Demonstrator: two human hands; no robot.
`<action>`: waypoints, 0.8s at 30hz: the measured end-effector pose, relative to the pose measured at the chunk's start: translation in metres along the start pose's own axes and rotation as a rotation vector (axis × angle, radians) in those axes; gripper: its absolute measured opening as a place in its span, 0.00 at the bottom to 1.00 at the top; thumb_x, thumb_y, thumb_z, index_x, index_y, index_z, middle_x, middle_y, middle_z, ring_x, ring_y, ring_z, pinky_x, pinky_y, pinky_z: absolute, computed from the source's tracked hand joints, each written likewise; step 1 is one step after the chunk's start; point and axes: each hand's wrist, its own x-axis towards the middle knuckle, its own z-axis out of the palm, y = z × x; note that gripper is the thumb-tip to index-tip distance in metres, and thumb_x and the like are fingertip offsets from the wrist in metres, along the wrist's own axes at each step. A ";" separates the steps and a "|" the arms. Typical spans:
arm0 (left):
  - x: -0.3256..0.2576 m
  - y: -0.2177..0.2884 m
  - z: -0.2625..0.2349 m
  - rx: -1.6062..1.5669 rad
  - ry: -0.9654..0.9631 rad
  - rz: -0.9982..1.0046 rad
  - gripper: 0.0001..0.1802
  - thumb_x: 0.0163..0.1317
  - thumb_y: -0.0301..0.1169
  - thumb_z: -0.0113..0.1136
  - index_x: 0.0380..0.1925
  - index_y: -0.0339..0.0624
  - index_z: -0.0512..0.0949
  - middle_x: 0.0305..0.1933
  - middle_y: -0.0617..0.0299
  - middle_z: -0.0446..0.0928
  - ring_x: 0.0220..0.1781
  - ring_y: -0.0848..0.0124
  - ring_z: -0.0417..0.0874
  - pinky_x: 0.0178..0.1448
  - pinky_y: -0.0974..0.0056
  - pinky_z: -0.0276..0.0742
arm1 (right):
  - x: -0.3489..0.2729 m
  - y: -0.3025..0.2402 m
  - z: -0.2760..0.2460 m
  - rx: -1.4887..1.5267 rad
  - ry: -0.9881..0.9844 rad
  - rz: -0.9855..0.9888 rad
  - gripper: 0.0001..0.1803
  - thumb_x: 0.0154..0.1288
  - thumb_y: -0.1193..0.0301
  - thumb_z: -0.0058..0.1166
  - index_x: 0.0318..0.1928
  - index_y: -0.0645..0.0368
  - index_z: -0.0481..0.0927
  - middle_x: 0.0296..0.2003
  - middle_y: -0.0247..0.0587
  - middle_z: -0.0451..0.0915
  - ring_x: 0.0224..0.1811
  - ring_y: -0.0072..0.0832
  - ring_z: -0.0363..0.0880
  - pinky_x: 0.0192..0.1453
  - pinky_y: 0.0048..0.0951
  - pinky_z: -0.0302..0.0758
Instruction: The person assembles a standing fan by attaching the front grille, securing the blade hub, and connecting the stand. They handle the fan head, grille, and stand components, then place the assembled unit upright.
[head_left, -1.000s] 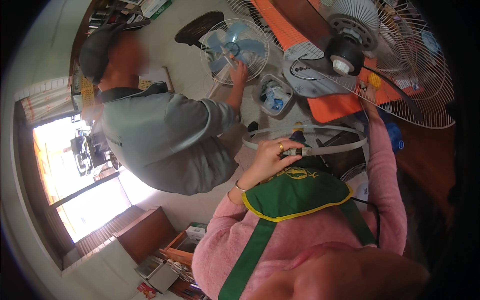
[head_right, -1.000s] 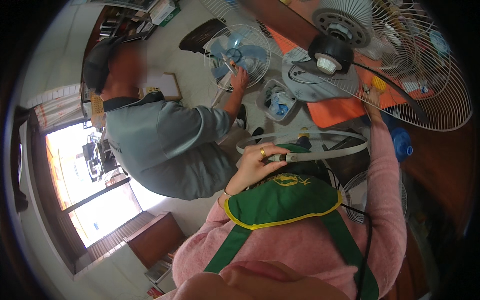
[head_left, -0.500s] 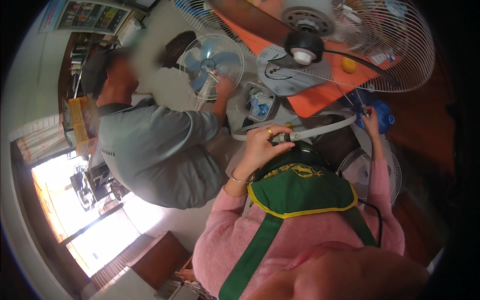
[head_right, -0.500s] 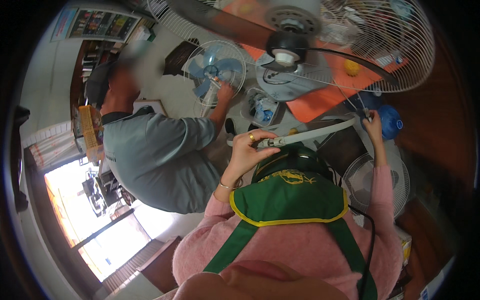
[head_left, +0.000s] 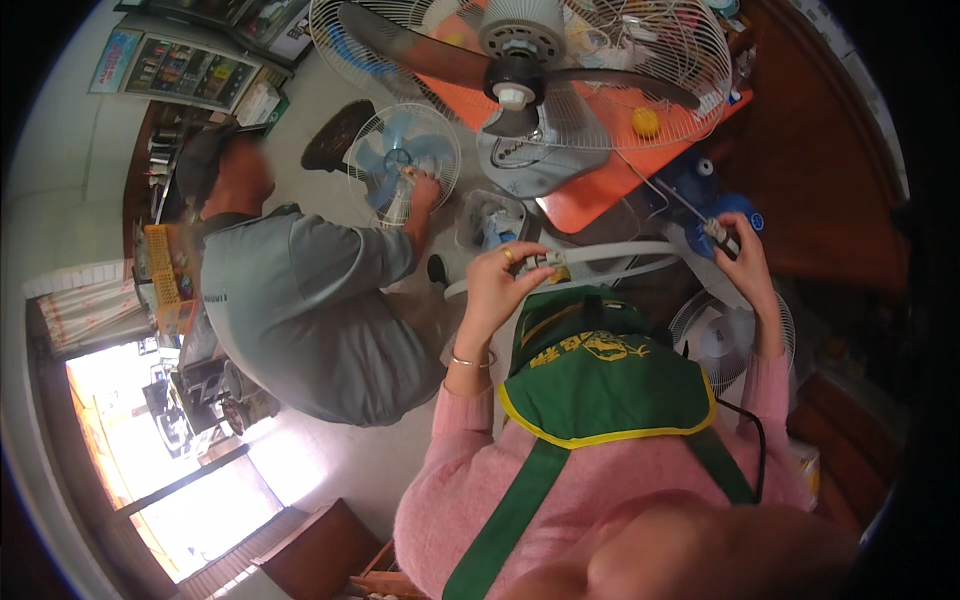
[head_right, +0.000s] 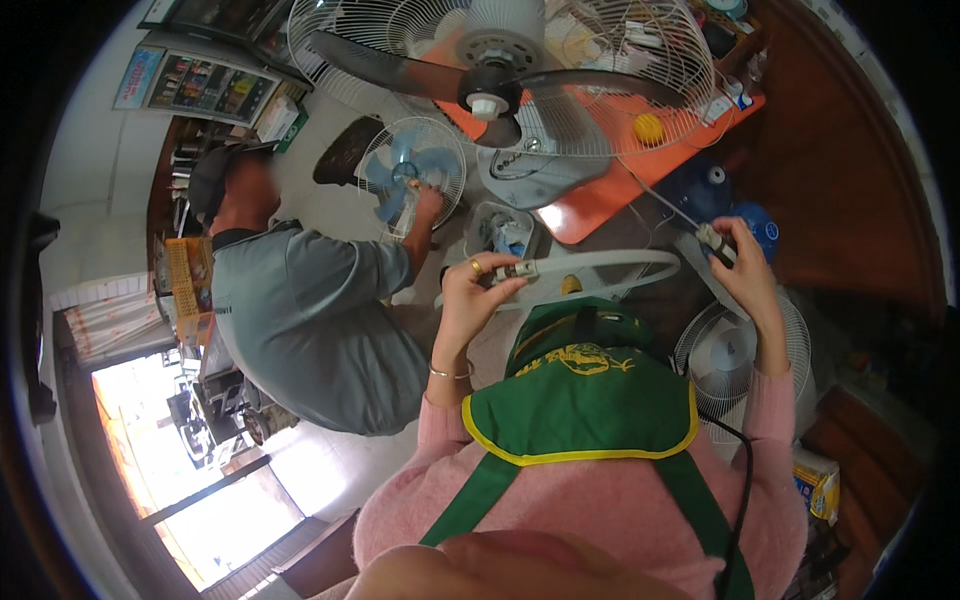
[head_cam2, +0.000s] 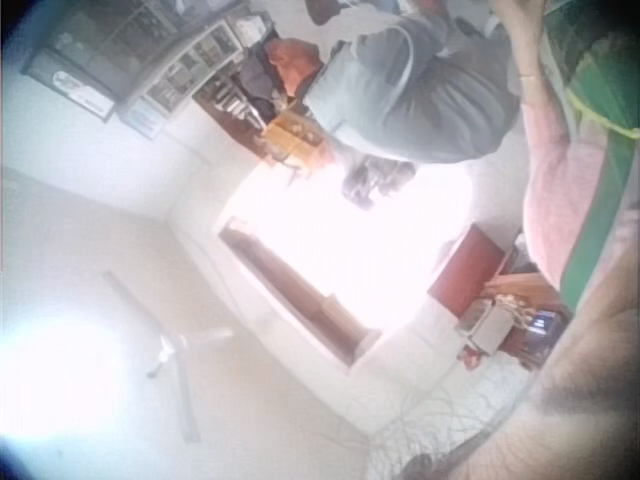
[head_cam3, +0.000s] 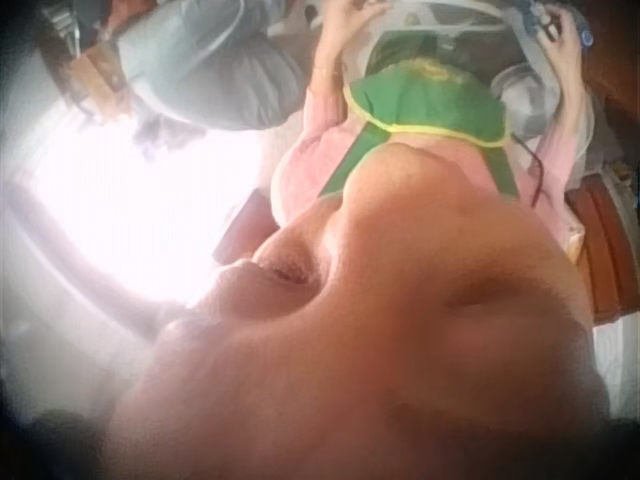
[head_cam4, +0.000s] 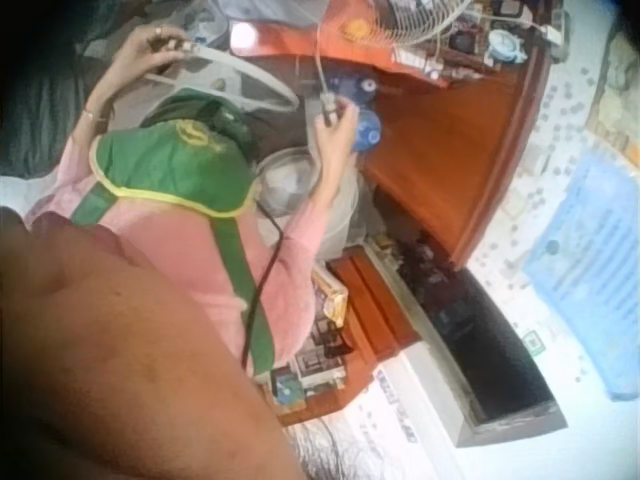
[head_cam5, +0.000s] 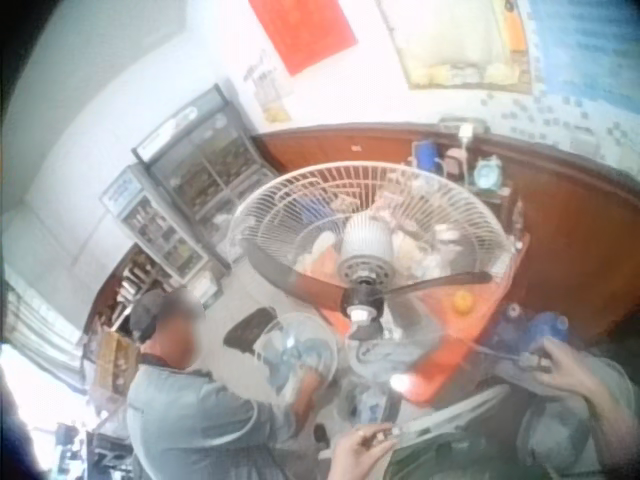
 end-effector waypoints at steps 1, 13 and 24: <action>-0.001 0.002 0.001 -0.003 0.039 0.071 0.13 0.47 0.31 0.72 0.34 0.41 0.82 0.30 0.62 0.81 0.26 0.73 0.78 0.31 0.70 0.71 | 0.001 -0.014 -0.002 0.062 0.019 -0.033 0.20 0.50 0.83 0.54 0.46 0.62 0.71 0.39 0.37 0.72 0.42 0.26 0.73 0.52 0.25 0.69; -0.016 0.037 0.005 -0.128 0.069 0.242 0.15 0.46 0.21 0.69 0.37 0.35 0.82 0.27 0.62 0.77 0.26 0.77 0.72 0.30 0.73 0.65 | -0.038 -0.100 -0.047 -0.227 -0.004 -0.566 0.23 0.43 0.77 0.65 0.45 0.53 0.82 0.32 0.37 0.77 0.28 0.30 0.77 0.31 0.27 0.71; -0.009 0.026 0.008 -0.451 -0.153 0.143 0.17 0.44 0.25 0.71 0.37 0.32 0.83 0.28 0.60 0.78 0.30 0.74 0.76 0.33 0.72 0.68 | -0.035 -0.149 -0.059 -0.519 0.156 -0.821 0.19 0.43 0.68 0.65 0.42 0.50 0.83 0.33 0.33 0.74 0.28 0.25 0.76 0.25 0.26 0.68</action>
